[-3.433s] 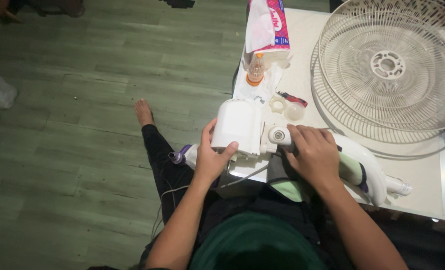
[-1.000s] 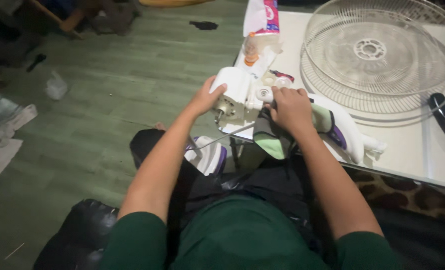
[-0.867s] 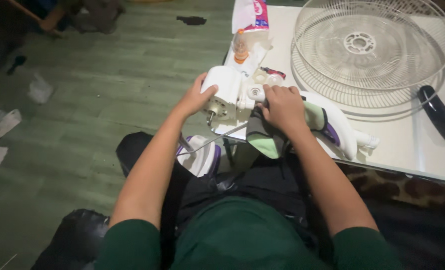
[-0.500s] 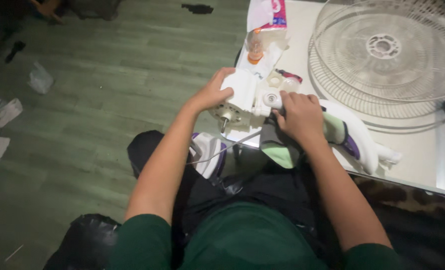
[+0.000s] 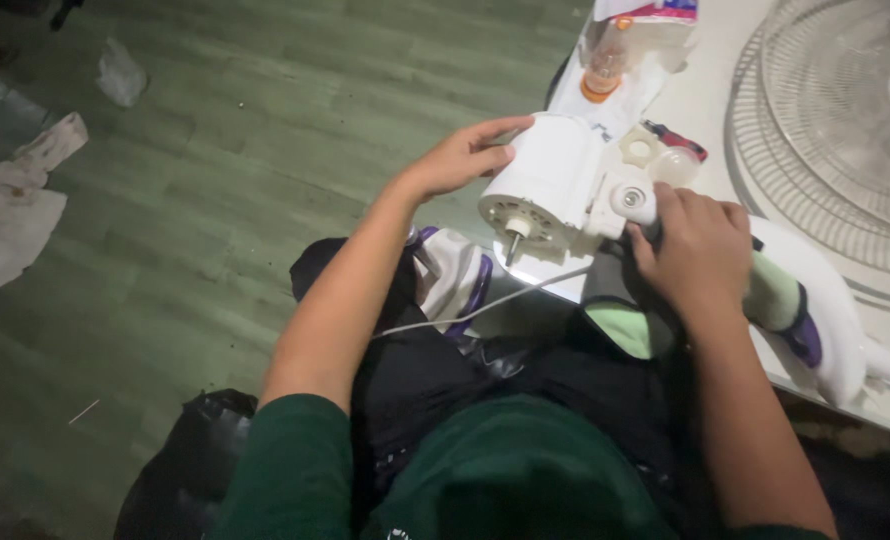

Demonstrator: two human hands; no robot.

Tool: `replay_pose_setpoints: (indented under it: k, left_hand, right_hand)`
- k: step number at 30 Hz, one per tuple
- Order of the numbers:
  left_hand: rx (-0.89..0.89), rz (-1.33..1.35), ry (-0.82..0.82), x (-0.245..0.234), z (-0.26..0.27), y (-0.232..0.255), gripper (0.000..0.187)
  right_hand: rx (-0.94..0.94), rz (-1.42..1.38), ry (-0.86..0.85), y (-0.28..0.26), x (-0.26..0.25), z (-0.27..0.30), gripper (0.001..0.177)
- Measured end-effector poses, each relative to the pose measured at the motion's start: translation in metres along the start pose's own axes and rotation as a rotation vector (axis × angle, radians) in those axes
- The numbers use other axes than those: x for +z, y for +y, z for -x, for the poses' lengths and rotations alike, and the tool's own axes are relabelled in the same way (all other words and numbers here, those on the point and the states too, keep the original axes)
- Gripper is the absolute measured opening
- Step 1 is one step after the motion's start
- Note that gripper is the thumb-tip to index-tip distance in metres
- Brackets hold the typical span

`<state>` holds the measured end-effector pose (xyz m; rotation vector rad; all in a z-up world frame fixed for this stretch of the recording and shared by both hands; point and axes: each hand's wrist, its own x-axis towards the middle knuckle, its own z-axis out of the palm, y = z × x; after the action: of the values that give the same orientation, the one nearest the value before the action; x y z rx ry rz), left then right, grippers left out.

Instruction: The person disassembles a white electric fan by removing the front grille and wiping the motor housing with a cloth. They use a screwdriver to loosen screws on the motor casing and handle a small bottle of lubricant.

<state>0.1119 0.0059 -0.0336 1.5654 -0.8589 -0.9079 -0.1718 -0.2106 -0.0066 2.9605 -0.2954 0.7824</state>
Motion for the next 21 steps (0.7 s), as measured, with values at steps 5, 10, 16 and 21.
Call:
replay_pose_setpoints:
  k: [5, 10, 16, 21]
  left_hand:
    - [0.239, -0.122, 0.004, -0.009, 0.013, 0.000, 0.047]
    - [0.094, -0.339, 0.237, 0.000, 0.035, -0.009, 0.040]
    - [-0.508, -1.149, 0.260, -0.037, 0.031, -0.082, 0.045]
    - [-0.875, -1.484, -0.237, -0.041, 0.014, -0.168, 0.040]
  right_hand:
    - [0.003, 0.004, 0.029, -0.001, 0.006, 0.001, 0.053]
    - [0.022, 0.004, 0.035, 0.000, 0.010, 0.006, 0.049]
    - [0.024, 0.027, -0.011, -0.002, 0.007, 0.004, 0.043]
    - [0.005, 0.072, 0.006, -0.004, 0.004, 0.000, 0.042]
